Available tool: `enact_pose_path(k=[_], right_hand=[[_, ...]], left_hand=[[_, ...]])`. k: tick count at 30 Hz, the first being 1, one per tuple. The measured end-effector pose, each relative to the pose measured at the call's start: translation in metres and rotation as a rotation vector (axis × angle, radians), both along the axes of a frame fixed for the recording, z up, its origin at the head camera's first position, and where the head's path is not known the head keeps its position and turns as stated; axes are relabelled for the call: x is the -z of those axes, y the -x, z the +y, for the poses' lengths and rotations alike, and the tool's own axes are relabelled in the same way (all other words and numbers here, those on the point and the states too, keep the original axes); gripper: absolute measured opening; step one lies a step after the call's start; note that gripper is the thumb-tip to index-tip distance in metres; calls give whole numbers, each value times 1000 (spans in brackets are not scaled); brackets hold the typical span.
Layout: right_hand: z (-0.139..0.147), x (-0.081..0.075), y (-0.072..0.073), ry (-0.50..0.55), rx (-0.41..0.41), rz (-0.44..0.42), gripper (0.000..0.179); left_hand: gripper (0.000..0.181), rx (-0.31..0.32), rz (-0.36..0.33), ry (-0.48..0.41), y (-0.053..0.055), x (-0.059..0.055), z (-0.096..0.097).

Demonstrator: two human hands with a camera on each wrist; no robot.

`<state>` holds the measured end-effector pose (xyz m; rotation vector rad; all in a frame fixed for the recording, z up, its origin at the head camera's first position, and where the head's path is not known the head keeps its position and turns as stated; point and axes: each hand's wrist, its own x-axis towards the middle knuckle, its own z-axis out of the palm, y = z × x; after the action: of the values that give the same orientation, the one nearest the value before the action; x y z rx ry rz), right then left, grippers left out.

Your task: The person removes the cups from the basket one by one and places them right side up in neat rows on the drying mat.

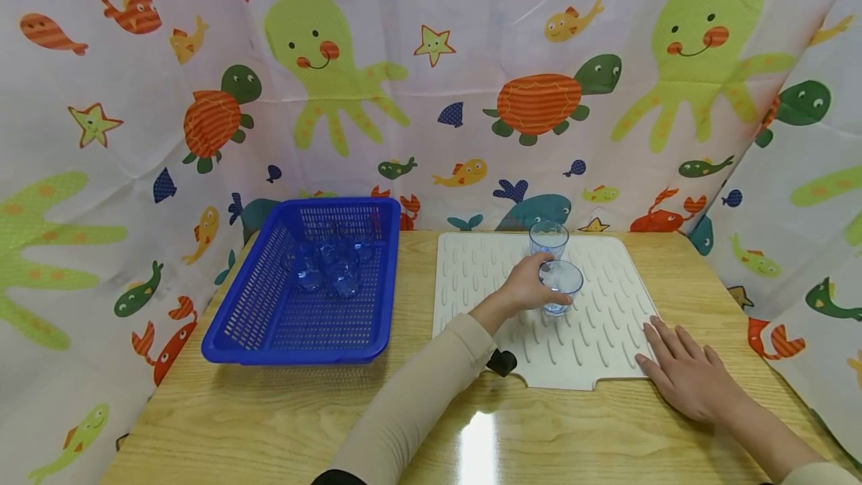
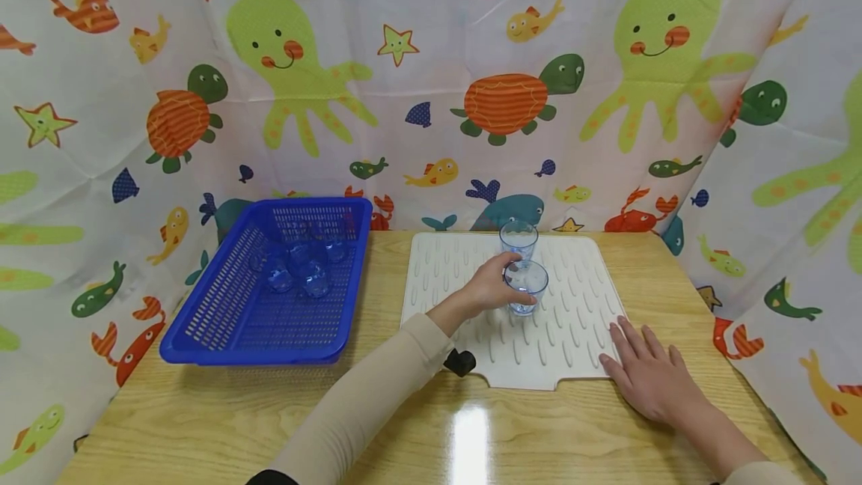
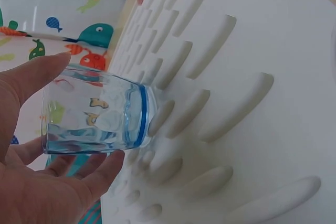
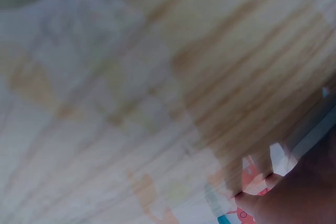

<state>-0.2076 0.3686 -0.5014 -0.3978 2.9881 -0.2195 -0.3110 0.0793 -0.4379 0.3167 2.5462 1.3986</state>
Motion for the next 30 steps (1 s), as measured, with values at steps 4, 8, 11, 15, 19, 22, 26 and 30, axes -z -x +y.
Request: enact_pose_path(k=[4,8,11,15,19,22,26,30], right_hand=[[0,1,0,-2,0,0,77],[0,0,0,0,0,-1,77],[0,-1,0,0,0,-1,76],[0,-2,0,-3,-1,-1,76],[-1,-2,1,-4,-4,-1,76],[-2,-2,2,1,-7,-1,76],[-1,-1,2,7,-13,5,76],[1,1,3,9,-10,-1,77]], left_hand=[[85,-3,-10,8,0,1,0],[88,-6,-12,10,0,0,0],[89,-4,-12,13,-1,-2,-1],[89,6,-7,37,-1,-4,-3],[91,16,8,64,-2,-9,-11],[93,23,22,80,-3,-14,-18],[95,47,43,118,-5,-22,-28],[100,67,59,179,-10,-32,-38]])
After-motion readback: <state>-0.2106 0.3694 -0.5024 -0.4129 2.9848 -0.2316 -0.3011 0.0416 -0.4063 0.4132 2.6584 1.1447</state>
